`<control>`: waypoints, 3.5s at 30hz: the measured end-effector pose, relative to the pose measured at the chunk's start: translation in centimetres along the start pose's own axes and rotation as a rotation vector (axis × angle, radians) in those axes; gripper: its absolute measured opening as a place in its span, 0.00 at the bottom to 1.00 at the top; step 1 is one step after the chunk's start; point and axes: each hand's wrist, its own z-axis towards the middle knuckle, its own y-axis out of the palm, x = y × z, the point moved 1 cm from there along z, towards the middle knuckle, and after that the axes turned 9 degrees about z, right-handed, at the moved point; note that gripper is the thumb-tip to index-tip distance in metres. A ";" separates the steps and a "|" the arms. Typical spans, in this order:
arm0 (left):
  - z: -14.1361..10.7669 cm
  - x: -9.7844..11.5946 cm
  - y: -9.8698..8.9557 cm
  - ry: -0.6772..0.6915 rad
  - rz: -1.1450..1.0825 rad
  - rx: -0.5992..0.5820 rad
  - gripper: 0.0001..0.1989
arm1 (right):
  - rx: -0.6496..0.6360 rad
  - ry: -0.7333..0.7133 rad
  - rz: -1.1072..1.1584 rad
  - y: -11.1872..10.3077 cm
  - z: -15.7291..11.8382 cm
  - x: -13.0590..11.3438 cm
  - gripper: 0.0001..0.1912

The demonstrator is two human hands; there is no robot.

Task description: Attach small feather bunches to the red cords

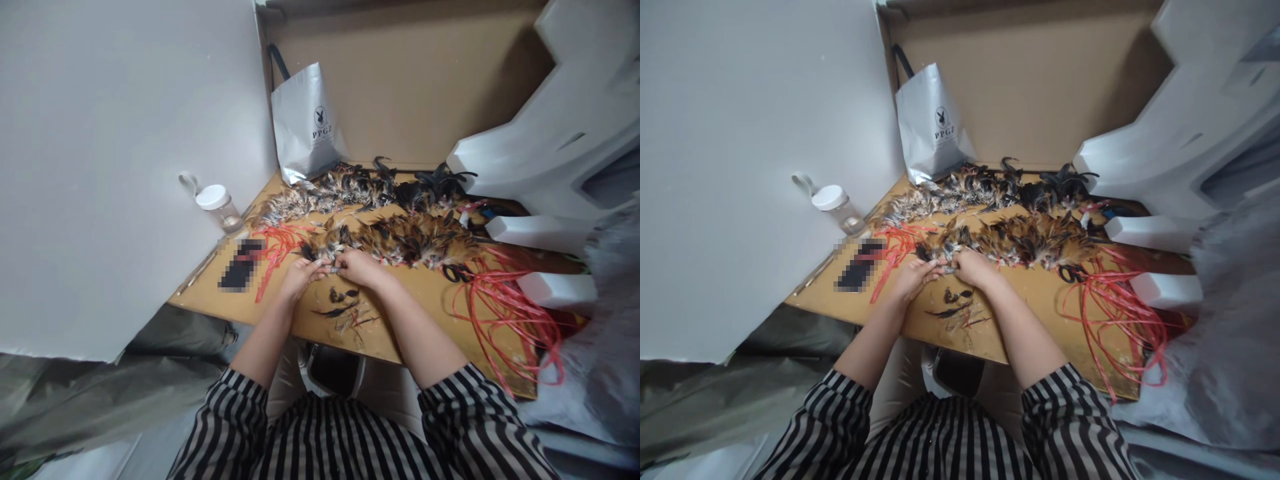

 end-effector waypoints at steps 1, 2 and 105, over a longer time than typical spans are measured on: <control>0.0 -0.1 0.0 -0.002 -0.003 0.001 0.13 | -0.002 -0.016 0.018 0.0 0.1 0.1 0.04; 0.1 -0.2 0.0 -0.002 -0.008 0.005 0.13 | -0.007 -0.039 0.070 0.0 0.2 0.2 0.04; -0.3 0.5 0.2 0.067 -0.024 -0.018 0.13 | 0.310 0.322 1.254 2.7 1.2 -1.6 0.17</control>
